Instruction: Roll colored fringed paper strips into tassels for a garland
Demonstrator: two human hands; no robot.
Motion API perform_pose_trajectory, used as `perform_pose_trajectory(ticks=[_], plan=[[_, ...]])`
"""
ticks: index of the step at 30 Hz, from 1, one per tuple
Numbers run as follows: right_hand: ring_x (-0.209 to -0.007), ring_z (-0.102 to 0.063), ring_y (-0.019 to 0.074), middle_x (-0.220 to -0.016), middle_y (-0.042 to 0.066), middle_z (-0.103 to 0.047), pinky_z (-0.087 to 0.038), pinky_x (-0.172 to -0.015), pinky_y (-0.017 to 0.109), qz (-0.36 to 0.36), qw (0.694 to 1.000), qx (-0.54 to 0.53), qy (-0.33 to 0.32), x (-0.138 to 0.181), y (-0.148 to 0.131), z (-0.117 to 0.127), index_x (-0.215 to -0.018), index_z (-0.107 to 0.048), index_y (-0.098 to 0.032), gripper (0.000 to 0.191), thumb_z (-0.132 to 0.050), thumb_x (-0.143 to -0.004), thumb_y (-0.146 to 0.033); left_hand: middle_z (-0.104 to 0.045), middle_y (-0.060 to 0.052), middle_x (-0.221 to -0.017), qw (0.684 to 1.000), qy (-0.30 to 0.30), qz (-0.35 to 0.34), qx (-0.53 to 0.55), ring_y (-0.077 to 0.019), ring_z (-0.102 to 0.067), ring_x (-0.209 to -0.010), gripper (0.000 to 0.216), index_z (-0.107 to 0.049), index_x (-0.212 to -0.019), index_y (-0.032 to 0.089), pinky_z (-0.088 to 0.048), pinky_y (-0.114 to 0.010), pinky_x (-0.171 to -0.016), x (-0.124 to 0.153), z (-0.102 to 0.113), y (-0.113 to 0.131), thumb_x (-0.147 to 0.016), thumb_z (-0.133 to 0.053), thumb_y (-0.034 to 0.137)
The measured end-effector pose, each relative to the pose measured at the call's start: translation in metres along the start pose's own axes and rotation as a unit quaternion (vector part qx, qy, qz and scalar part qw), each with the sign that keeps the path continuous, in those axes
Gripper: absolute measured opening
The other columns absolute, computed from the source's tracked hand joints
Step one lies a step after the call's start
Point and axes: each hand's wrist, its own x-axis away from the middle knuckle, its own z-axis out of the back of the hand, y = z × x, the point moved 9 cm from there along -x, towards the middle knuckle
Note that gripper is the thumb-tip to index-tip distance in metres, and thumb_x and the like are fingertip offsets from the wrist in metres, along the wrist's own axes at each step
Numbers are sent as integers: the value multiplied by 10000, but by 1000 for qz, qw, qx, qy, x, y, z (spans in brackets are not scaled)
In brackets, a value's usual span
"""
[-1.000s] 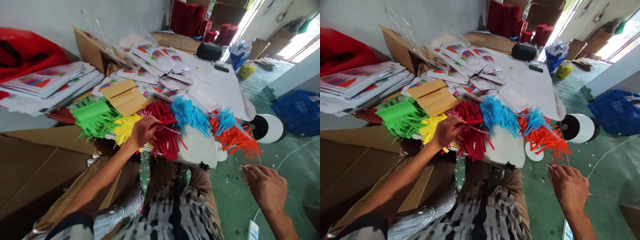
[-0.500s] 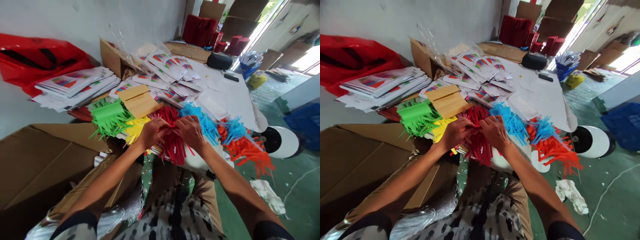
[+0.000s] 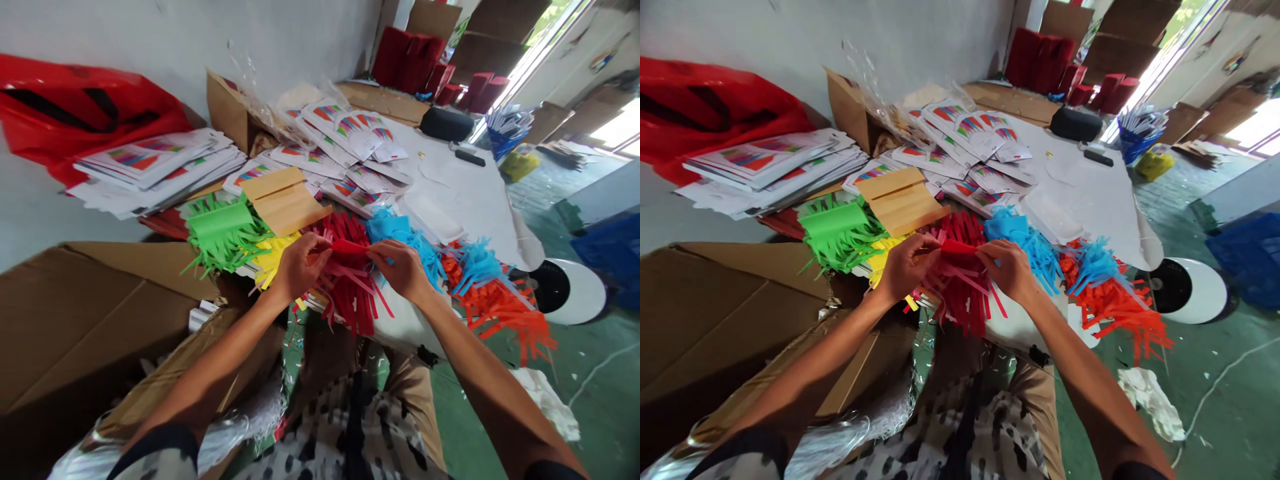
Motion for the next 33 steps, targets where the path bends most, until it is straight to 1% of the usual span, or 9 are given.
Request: perform_pose_trajectory(ticks=[6,11,14,17,20,23,25,29,33], plan=[[-932,-741,215,-1001,60,-800,-544,-837,320,-26,996,-60,57,9,9,-2,-1036,-807,-229,231,-590,-1035,-309,-764,-24,-973,999,9,-29,-21,-178,-730,-925,118,-701,-993,202,-572,-307,-859,0,-3,8,-979,-645,304],[-914,-743,214,-978,61,-798,-555,-826,327,-5,994,-72,84,12,10,0,-1025,-806,-231,213,-601,-1030,-289,-772,-39,-1055,990,1,-91,-112,-204,-731,-1003,175,-704,-1125,211,-568,-319,-904,1,-7,20,-961,-657,248],[-930,-747,218,-982,61,-799,-563,-840,333,5,994,-72,87,13,8,2,-1025,-806,-234,207,-604,-1027,-280,-762,-50,-1074,966,-38,-144,-210,-213,-727,-1016,264,-711,-1170,229,-571,-311,-852,2,-17,25,-958,-580,142],[-951,-747,216,-997,58,-801,-569,-863,340,8,994,-67,84,13,8,2,-1038,-805,-240,210,-601,-1031,-290,-763,-60,-1121,935,-52,-188,-296,-219,-726,-1005,268,-718,-1187,252,-562,-310,-783,2,-24,26,-984,-571,159],[-954,-748,216,-995,59,-801,-571,-865,341,9,995,-61,81,13,8,0,-1027,-805,-237,216,-599,-1034,-302,-781,-65,-1150,913,-54,-234,-330,-216,-727,-1007,207,-735,-1156,252,-555,-310,-781,3,-28,29,-1007,-600,206],[-962,-750,218,-1003,67,-801,-574,-870,342,14,995,-59,84,13,9,1,-1020,-808,-230,217,-604,-1031,-301,-808,-65,-1049,901,-59,-279,-327,-209,-737,-959,186,-760,-1072,226,-545,-305,-765,4,-30,32,-1016,-588,183],[-964,-751,218,-1009,69,-801,-576,-871,343,14,994,-60,86,14,9,1,-1026,-810,-231,216,-604,-1031,-297,-813,-66,-991,907,-57,-282,-310,-207,-741,-905,192,-773,-1018,216,-533,-303,-730,3,-27,31,-1023,-581,196],[-992,-753,220,-1042,65,-805,-582,-899,354,7,994,-65,90,14,11,3,-1040,-812,-241,204,-616,-1023,-298,-813,-75,-925,932,-53,-249,-257,-209,-741,-837,245,-785,-944,201,-515,-306,-672,-1,-21,28,-1043,-573,276],[-1000,-756,225,-1055,65,-810,-582,-906,362,3,993,-66,94,13,9,4,-1044,-813,-243,195,-628,-1016,-297,-817,-59,-939,967,-41,-199,-155,-186,-756,-868,196,-791,-941,205,-554,-285,-744,-7,-15,26,-1020,-624,270]])
